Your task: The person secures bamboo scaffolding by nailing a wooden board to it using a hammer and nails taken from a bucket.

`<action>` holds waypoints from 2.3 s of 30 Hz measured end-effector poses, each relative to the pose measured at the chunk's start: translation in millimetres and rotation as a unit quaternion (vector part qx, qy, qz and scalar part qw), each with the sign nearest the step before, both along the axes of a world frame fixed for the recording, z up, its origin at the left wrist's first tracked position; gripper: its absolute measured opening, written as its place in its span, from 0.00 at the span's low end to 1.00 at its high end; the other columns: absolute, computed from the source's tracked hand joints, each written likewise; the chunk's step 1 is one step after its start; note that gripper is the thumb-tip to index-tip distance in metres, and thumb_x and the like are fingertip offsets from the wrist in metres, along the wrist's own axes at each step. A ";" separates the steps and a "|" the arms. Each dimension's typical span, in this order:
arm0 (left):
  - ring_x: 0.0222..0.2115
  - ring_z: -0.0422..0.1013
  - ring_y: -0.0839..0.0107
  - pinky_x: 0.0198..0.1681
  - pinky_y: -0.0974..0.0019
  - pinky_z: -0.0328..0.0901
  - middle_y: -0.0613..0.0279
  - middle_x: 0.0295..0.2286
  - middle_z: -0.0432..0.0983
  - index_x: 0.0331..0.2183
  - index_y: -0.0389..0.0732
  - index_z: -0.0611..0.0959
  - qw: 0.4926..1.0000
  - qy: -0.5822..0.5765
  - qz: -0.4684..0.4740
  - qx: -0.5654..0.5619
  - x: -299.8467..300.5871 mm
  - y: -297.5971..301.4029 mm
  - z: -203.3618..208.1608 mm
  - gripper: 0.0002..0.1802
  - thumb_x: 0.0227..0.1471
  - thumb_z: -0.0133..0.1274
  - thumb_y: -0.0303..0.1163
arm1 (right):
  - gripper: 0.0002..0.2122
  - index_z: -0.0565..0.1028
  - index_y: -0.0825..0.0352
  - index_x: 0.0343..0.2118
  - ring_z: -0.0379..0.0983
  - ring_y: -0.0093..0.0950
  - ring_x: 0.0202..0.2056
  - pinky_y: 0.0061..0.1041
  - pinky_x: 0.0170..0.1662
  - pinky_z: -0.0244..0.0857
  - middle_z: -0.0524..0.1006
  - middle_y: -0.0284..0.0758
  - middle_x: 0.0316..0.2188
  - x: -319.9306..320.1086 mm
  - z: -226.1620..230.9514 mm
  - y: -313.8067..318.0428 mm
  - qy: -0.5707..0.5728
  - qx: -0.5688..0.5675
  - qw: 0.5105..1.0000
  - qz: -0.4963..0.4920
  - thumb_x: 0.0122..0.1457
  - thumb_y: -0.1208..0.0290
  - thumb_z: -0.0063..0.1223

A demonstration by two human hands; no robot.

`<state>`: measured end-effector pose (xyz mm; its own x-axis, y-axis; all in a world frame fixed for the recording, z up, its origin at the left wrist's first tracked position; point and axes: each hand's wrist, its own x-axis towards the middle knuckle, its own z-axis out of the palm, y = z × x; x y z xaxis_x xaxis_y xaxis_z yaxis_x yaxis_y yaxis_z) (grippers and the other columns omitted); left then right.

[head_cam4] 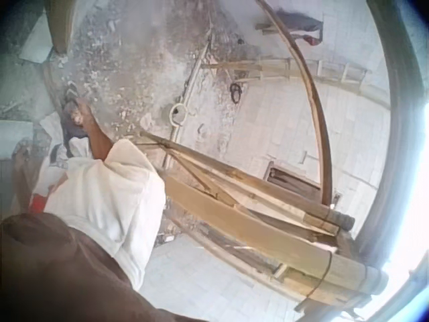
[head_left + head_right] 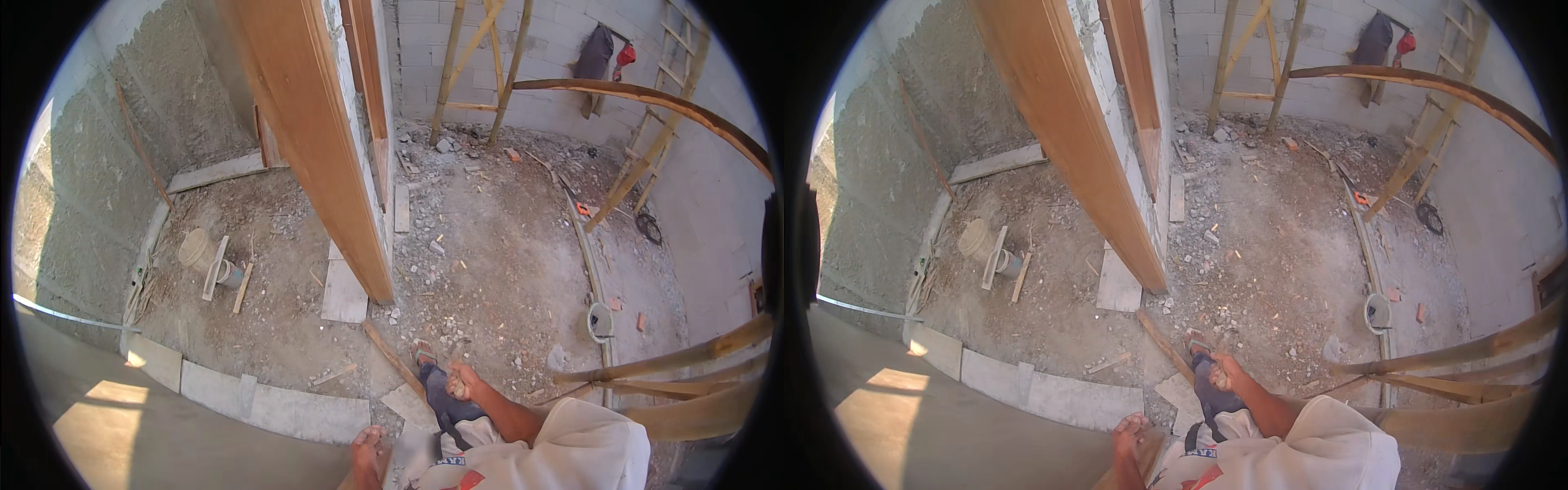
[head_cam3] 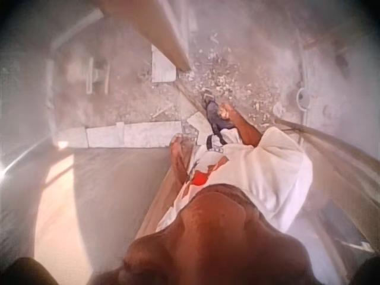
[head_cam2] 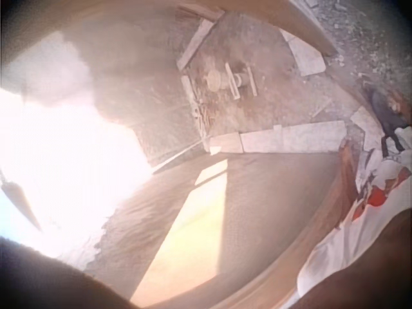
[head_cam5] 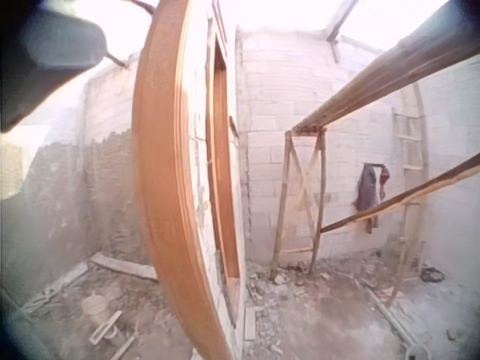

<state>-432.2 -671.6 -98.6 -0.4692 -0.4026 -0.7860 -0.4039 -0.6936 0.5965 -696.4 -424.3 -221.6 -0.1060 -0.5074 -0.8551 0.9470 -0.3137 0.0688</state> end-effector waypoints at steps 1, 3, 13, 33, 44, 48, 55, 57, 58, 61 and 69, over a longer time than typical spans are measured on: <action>0.20 0.64 0.83 0.24 0.71 0.61 0.62 0.35 0.85 0.45 0.39 0.85 1.000 -0.021 -0.010 -0.009 -7.0 -18.3 -3.1 0.09 0.66 0.60 0.32 | 0.18 0.65 0.60 0.27 0.60 0.22 0.15 0.26 0.18 0.58 0.63 0.26 0.16 -11.1 -3.8 -9.2 -0.031 0.016 0.999 0.003 0.68 0.58 0.57; 0.20 0.63 0.83 0.24 0.70 0.61 0.61 0.36 0.86 0.47 0.38 0.85 0.999 -0.019 -0.029 -0.003 -34.9 -47.0 -7.2 0.11 0.66 0.61 0.33 | 0.19 0.63 0.60 0.25 0.60 0.22 0.15 0.26 0.18 0.58 0.62 0.26 0.15 -37.7 -8.7 -16.7 -0.086 0.056 0.995 0.001 0.68 0.58 0.58; 0.20 0.61 0.84 0.23 0.72 0.57 0.76 0.23 0.72 0.35 0.42 0.86 0.983 0.008 -0.182 -0.017 -220.6 -197.8 8.5 0.11 0.62 0.67 0.39 | 0.12 0.69 0.61 0.33 0.64 0.24 0.15 0.28 0.16 0.60 0.67 0.29 0.18 -67.8 -0.3 -16.4 0.049 0.158 0.985 -0.045 0.68 0.65 0.60; 0.19 0.62 0.80 0.20 0.71 0.59 0.69 0.26 0.75 0.35 0.43 0.83 0.785 -0.143 -0.599 -0.069 -293.6 -447.7 -98.4 0.18 0.67 0.59 0.48 | 0.12 0.74 0.64 0.32 0.63 0.21 0.15 0.27 0.19 0.57 0.68 0.26 0.16 226.0 113.4 -311.9 0.059 0.483 0.854 -0.184 0.65 0.63 0.64; 0.21 0.67 0.78 0.24 0.69 0.64 0.63 0.28 0.80 0.43 0.39 0.83 0.694 -0.083 -0.704 -0.127 -268.8 -423.9 -217.2 0.16 0.72 0.48 0.41 | 0.14 0.72 0.64 0.30 0.64 0.23 0.13 0.30 0.16 0.59 0.68 0.28 0.15 288.9 -19.2 -349.4 -0.066 0.399 0.884 -0.234 0.65 0.62 0.65; 0.24 0.70 0.77 0.29 0.69 0.67 0.60 0.30 0.81 0.45 0.35 0.82 0.708 -0.077 -0.687 -0.145 -279.7 -388.4 -279.3 0.17 0.73 0.44 0.37 | 0.14 0.72 0.63 0.27 0.65 0.22 0.13 0.29 0.16 0.59 0.69 0.28 0.14 287.1 -102.3 -336.7 -0.038 0.409 0.874 -0.260 0.65 0.63 0.64; 0.38 0.80 0.61 0.47 0.59 0.72 0.51 0.35 0.83 0.49 0.32 0.81 0.671 -0.081 -0.694 -0.247 -309.2 -377.7 -502.6 0.18 0.71 0.48 0.37 | 0.11 0.78 0.67 0.35 0.69 0.18 0.20 0.27 0.23 0.63 0.76 0.28 0.23 295.6 -287.4 -318.8 0.029 0.521 0.834 -0.179 0.65 0.64 0.66; 0.41 0.80 0.58 0.49 0.57 0.72 0.48 0.37 0.84 0.49 0.30 0.81 0.653 -0.053 -0.684 -0.322 -328.6 -383.0 -578.5 0.21 0.69 0.52 0.40 | 0.10 0.77 0.66 0.39 0.71 0.17 0.26 0.26 0.28 0.66 0.77 0.26 0.26 285.1 -336.0 -322.0 0.042 0.499 0.835 -0.229 0.66 0.66 0.67; 0.42 0.80 0.56 0.50 0.56 0.72 0.47 0.38 0.84 0.49 0.29 0.81 0.658 -0.043 -0.665 -0.351 -331.8 -382.6 -613.6 0.23 0.68 0.55 0.42 | 0.10 0.77 0.65 0.38 0.71 0.17 0.26 0.26 0.28 0.65 0.77 0.26 0.26 280.1 -355.6 -321.1 0.049 0.478 0.836 -0.265 0.66 0.66 0.67; 0.43 0.80 0.54 0.52 0.53 0.71 0.44 0.42 0.85 0.50 0.27 0.82 0.696 -0.006 -0.582 -0.421 -342.6 -363.4 -712.0 0.29 0.63 0.62 0.46 | 0.11 0.76 0.64 0.36 0.70 0.16 0.26 0.25 0.29 0.64 0.75 0.24 0.25 269.4 -407.2 -313.6 0.080 0.463 0.825 -0.314 0.65 0.66 0.68; 0.29 0.78 0.67 0.38 0.61 0.72 0.56 0.30 0.85 0.42 0.28 0.87 0.792 0.027 -0.478 -0.379 -385.1 -346.9 -812.3 0.26 0.59 0.68 0.46 | 0.12 0.74 0.62 0.34 0.65 0.16 0.19 0.23 0.23 0.55 0.70 0.23 0.19 202.8 -521.4 -304.5 0.220 0.465 0.810 -0.283 0.63 0.66 0.69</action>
